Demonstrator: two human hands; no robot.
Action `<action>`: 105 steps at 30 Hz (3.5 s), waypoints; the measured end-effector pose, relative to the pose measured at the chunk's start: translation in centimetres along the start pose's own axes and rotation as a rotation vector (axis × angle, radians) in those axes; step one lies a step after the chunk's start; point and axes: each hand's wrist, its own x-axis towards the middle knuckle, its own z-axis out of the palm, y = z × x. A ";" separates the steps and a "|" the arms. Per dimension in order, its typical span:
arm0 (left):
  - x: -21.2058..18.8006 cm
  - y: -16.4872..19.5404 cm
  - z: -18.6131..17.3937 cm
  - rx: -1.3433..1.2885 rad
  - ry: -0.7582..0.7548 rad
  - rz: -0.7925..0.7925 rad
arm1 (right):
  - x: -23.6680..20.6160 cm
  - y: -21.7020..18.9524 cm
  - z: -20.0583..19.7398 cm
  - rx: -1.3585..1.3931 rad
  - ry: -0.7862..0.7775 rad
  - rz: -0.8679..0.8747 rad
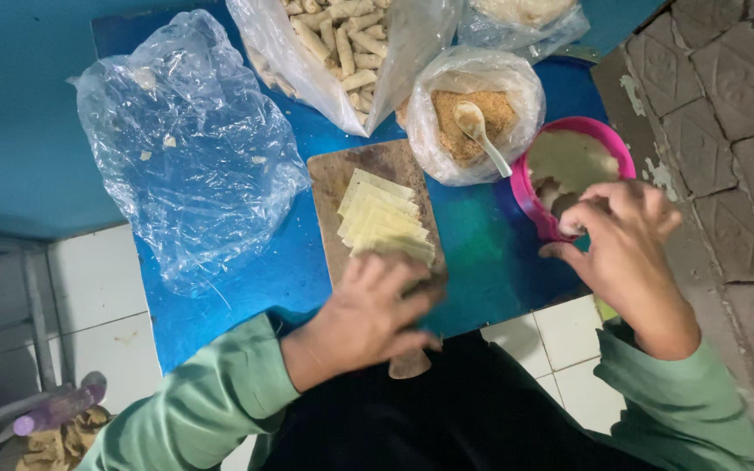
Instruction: The person places a thin square wafer sheet on a wooden board, spoons a brown powdery filling onto it, and folds and rolls the sheet by hand into a cylindrical snack. Finished rolled snacks accumulate in a plastic bag on the table, and the person repeats the cycle with new sheets.
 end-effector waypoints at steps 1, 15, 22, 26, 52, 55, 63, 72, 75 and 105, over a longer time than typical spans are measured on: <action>-0.1 -0.1 0.2 -0.046 -0.018 0.044 | -0.1 0.0 -0.1 -0.001 0.019 0.021; -0.7 -1.2 0.4 -0.210 -0.198 0.180 | -0.9 2.3 0.3 0.160 0.004 -0.028; -0.7 -1.3 0.5 -0.232 -0.227 0.184 | -0.7 2.2 0.3 0.114 0.042 -0.010; -0.5 -1.3 0.5 -0.209 -0.196 0.189 | -0.6 2.2 0.4 0.080 0.022 -0.032; -1.4 -2.7 0.4 0.349 0.053 -0.583 | 6.0 -14.3 3.3 0.355 -0.038 -0.594; -1.6 -3.3 0.6 0.350 0.027 -0.587 | 5.8 -14.7 3.9 0.082 0.054 -0.617; -1.8 -3.9 0.5 0.348 0.023 -0.592 | 5.3 -12.6 2.6 -0.086 0.047 -0.711; -2.3 -4.1 0.4 0.343 0.046 -0.590 | 6.6 -14.0 4.1 -0.233 0.162 -0.726; -2.2 -4.3 0.5 0.358 0.047 -0.598 | 6.9 -14.3 4.3 -0.397 0.209 -0.769; -2.6 -4.1 0.7 0.367 0.057 -0.610 | 10.8 -14.7 5.8 -0.445 0.153 -0.651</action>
